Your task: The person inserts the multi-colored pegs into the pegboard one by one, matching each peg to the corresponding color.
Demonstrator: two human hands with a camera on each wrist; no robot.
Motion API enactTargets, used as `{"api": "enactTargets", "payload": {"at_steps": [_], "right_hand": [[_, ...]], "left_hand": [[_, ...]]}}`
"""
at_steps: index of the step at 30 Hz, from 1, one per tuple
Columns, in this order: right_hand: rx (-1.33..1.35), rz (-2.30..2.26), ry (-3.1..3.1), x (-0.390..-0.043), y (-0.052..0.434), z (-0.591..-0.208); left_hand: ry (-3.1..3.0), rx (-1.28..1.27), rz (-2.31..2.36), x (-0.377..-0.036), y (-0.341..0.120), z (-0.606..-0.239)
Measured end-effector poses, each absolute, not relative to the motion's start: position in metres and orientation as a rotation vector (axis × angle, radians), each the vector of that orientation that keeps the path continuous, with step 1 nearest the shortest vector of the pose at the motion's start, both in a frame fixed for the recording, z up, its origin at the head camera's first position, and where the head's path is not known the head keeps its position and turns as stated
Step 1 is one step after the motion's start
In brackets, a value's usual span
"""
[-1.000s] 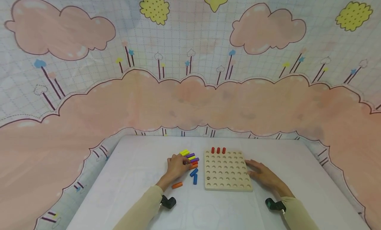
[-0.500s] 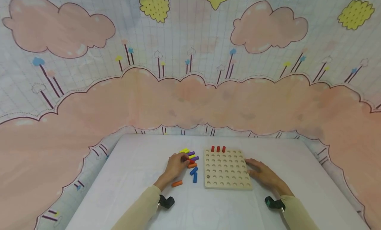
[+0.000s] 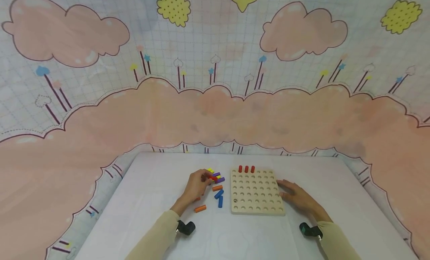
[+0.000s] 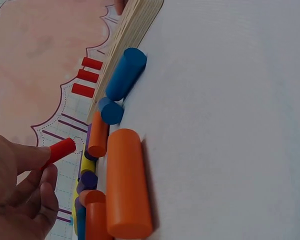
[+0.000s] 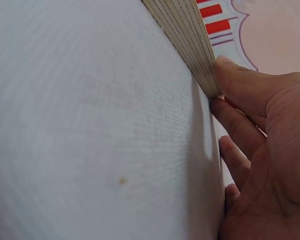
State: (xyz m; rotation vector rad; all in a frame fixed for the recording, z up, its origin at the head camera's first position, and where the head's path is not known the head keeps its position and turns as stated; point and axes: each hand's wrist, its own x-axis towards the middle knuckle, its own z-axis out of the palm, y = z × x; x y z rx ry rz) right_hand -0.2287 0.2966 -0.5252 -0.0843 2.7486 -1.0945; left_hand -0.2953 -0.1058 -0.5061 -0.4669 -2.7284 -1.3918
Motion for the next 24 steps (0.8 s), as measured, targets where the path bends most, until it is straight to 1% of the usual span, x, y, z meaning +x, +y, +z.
{"api": "enactTargets", "payload": {"at_steps": [7, 17, 24], "right_hand": [[-0.089, -1.096, 2.752, -0.229, 0.296, -0.523], [-0.061, -1.136, 2.72, -0.232, 0.298, -0.528], [-0.077, -1.128, 2.732, -0.233, 0.3, -0.531]], "left_hand": [[-2.707, -0.446, -1.365, -0.3, -0.105, -0.501], [-2.672, -0.356, -1.547, -0.304, -0.098, -0.494], [-2.636, -0.393, -1.562, -0.308, -0.089, -0.49]]}}
